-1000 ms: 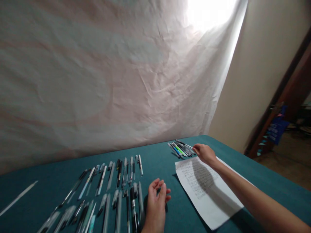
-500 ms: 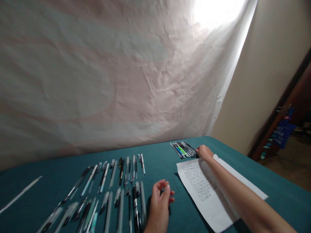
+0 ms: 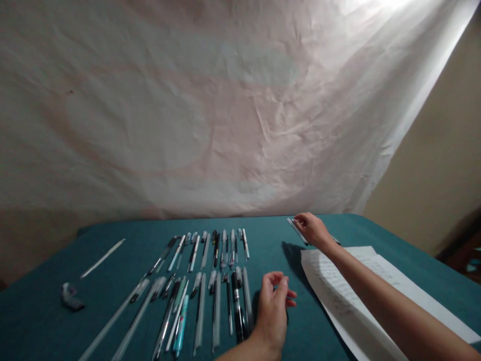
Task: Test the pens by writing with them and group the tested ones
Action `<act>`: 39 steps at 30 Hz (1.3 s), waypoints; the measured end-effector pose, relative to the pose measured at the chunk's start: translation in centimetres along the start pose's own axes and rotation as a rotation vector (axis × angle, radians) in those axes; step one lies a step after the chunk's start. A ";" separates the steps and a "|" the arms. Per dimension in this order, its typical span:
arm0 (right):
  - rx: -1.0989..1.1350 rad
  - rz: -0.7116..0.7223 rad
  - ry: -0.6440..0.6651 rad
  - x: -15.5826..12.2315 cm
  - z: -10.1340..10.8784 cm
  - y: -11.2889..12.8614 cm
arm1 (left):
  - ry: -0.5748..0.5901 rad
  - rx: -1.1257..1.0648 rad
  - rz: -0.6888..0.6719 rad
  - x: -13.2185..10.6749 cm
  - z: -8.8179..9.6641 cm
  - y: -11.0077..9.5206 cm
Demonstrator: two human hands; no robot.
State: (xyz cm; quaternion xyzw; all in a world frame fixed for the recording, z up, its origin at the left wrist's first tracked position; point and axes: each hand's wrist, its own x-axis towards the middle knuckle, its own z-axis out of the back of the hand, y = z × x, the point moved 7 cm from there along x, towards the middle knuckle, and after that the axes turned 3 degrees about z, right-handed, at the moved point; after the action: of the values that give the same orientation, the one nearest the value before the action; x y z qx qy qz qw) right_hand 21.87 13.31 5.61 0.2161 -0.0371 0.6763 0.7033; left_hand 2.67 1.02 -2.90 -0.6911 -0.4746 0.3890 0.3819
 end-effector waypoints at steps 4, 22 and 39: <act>0.101 0.309 0.129 -1.2 -3.4 9.4 | 0.007 -0.038 0.008 0.0 0.2 0.3; -0.003 0.538 0.246 0.0 -9.8 17.9 | 0.027 -0.032 0.007 0.0 0.1 -0.1; -0.060 0.598 0.231 -4.4 -8.6 14.0 | 0.013 -0.016 -0.028 0.0 0.2 -0.1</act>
State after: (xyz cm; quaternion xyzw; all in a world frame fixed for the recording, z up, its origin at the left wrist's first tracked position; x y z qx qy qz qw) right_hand 5.87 12.11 -0.08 0.0966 -0.0391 0.8717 0.4789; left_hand 2.43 1.03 -2.88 -0.6898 -0.4849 0.3752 0.3849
